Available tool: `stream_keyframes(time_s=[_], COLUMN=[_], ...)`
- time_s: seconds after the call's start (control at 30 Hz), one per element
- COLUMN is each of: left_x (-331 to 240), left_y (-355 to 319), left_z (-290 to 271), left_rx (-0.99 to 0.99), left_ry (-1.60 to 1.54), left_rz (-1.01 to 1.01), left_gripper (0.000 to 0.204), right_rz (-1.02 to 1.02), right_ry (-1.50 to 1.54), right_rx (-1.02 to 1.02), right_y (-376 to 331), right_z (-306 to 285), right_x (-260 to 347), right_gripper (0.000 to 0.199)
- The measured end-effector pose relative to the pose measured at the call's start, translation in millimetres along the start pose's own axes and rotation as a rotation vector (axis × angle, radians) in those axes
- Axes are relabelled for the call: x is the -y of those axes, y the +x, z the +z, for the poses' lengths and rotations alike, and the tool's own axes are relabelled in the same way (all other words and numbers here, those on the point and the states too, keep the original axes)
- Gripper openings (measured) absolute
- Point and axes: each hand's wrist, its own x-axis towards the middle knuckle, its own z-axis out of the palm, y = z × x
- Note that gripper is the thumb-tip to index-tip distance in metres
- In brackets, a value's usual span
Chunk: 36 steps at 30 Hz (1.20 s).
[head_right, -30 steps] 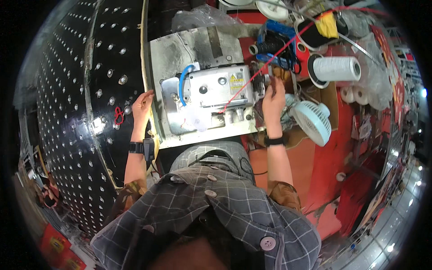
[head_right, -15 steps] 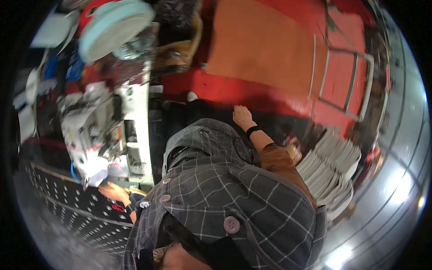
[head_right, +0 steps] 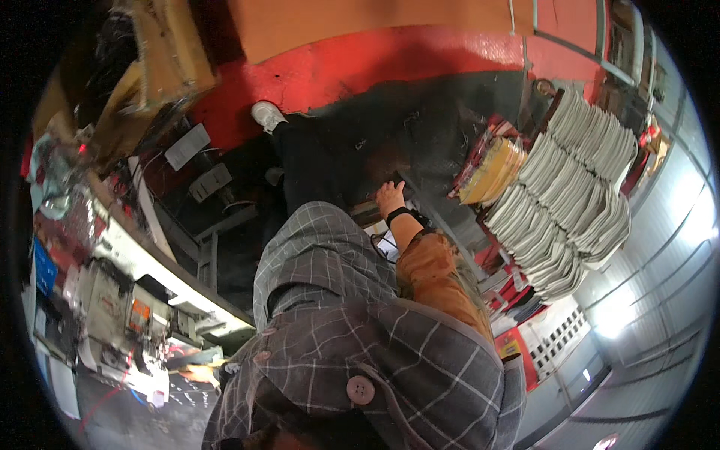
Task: Threading an industrial sewing machine and replacing thread spools.
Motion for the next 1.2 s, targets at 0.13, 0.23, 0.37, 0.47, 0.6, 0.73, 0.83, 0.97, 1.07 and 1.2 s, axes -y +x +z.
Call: stream_keyframes(time_s=[0.13, 0.23, 0.37, 0.47, 0.6, 0.73, 0.83, 0.97, 1.07, 1.2], left_x=[-7.6, -13.6, -13.5, -13.2, -24.0, -43.4, -61.6, -77.1, -75.0, -60.7], left_y=[9.4, 14.1, 19.2, 20.2, 9.3, -23.9, -55.3, -90.2, -105.9, -107.2], left_z=[15.2, 26.4, 28.0, 21.1, 9.2, -8.7, -28.4, -64.2, -89.7, -112.4], left_rx=[-0.008, -0.038, -0.058, -0.078, -0.072, -0.027, 0.030, 0.139, 0.256, 0.406], left_ry=[0.009, -0.007, -0.043, -0.037, 0.001, 0.103, 0.196, 0.311, 0.363, 0.385], left_rz=[0.076, 0.115, 0.169, 0.187, 0.162, 0.116, 0.061, -0.048, -0.173, -0.307], left_gripper=[0.054, 0.055, 0.056, 0.057, 0.058, 0.060, 0.061, 0.062, 0.063, 0.064], right_rz=[0.036, 0.085, 0.193, 0.285, 0.490, 0.526, 0.399, 0.270, 0.152, -0.051], right_ry=[0.123, 0.286, 0.423, 0.504, 0.327, 0.131, -0.068, -0.211, -0.218, -0.519], right_rx=[0.020, 0.013, 0.046, -0.025, -0.234, -0.273, -0.138, -0.065, 0.086, 0.364], right_y=[-18.6, -45.5, -88.1, -108.5, -94.8, -46.2, 2.2, 54.5, 84.8, 118.9], right_z=[44.9, 71.7, 109.4, 125.5, 121.0, 110.6, 107.2, 130.3, 163.4, 206.7], right_x=[37.2, 55.2, 52.1, 22.5, -74.1, -189.2, -265.5, -336.0, -366.0, -382.2], right_gripper=[0.027, 0.025, 0.024, 0.023, 0.023, 0.029, 0.043, 0.043, 0.035, 0.038])
